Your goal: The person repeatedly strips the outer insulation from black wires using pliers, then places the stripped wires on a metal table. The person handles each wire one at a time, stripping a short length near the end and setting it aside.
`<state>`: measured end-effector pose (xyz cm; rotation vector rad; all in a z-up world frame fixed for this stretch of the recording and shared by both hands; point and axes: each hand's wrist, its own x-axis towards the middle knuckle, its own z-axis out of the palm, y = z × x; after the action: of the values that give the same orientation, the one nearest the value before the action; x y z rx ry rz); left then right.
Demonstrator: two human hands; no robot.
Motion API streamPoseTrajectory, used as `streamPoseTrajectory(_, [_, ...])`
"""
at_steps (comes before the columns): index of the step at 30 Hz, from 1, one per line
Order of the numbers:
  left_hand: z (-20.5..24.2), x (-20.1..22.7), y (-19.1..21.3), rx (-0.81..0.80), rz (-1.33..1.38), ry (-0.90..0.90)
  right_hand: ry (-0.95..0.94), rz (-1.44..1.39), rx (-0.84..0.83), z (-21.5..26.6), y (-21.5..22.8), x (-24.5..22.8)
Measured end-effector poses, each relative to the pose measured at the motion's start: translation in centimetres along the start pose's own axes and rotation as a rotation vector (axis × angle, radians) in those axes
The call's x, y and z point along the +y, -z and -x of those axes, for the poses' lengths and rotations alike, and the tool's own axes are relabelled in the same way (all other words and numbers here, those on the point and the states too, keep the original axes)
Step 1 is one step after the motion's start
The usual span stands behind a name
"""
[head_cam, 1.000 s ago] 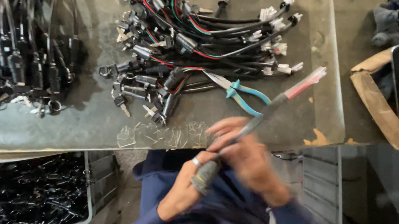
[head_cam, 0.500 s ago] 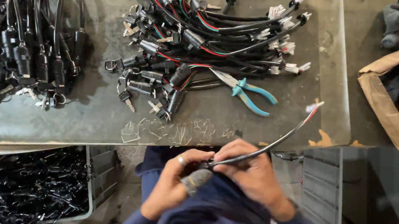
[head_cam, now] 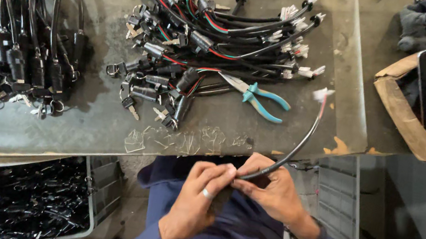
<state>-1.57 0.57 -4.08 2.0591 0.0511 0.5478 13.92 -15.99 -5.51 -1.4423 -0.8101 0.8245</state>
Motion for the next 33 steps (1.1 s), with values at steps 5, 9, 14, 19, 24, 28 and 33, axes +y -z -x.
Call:
streamPoseTrajectory(5, [0.1, 0.0, -2.5, 0.188, 0.575, 0.366, -0.262, -0.174, 0.423, -1.7, -5.9, -4.1])
streamPoseTrajectory(9, [-0.4, -1.1, -3.2, 0.52, 1.001, 0.556, -0.182, -0.218, 0.025, -1.5, -5.6, -7.5])
streamPoseTrajectory(14, [0.3, -2.4, -2.1, 0.499, 1.434, 0.794, 0.568, 0.183, 0.239, 0.5, -2.0, -11.5])
streamPoseTrajectory(19, [0.3, -1.7, -2.2, 0.463, 1.542, 0.774, 1.09, 0.219, -0.582, -0.4, -0.8, -13.4])
streamPoseTrajectory(24, [0.2, -1.9, -1.5, 0.443, 1.545, 0.787, 0.723, -0.093, -0.902, -0.5, -0.4, -11.0])
streamPoseTrajectory(28, [0.1, -2.7, -1.1, 0.436, 1.54, 0.779, 0.828, -0.003, -0.916, 0.7, 0.0, -8.9])
streamPoseTrajectory(33, [0.1, -3.1, -1.0, 0.435, 1.518, 0.733, -0.066, -0.547, -1.073, 2.3, -0.8, -8.9])
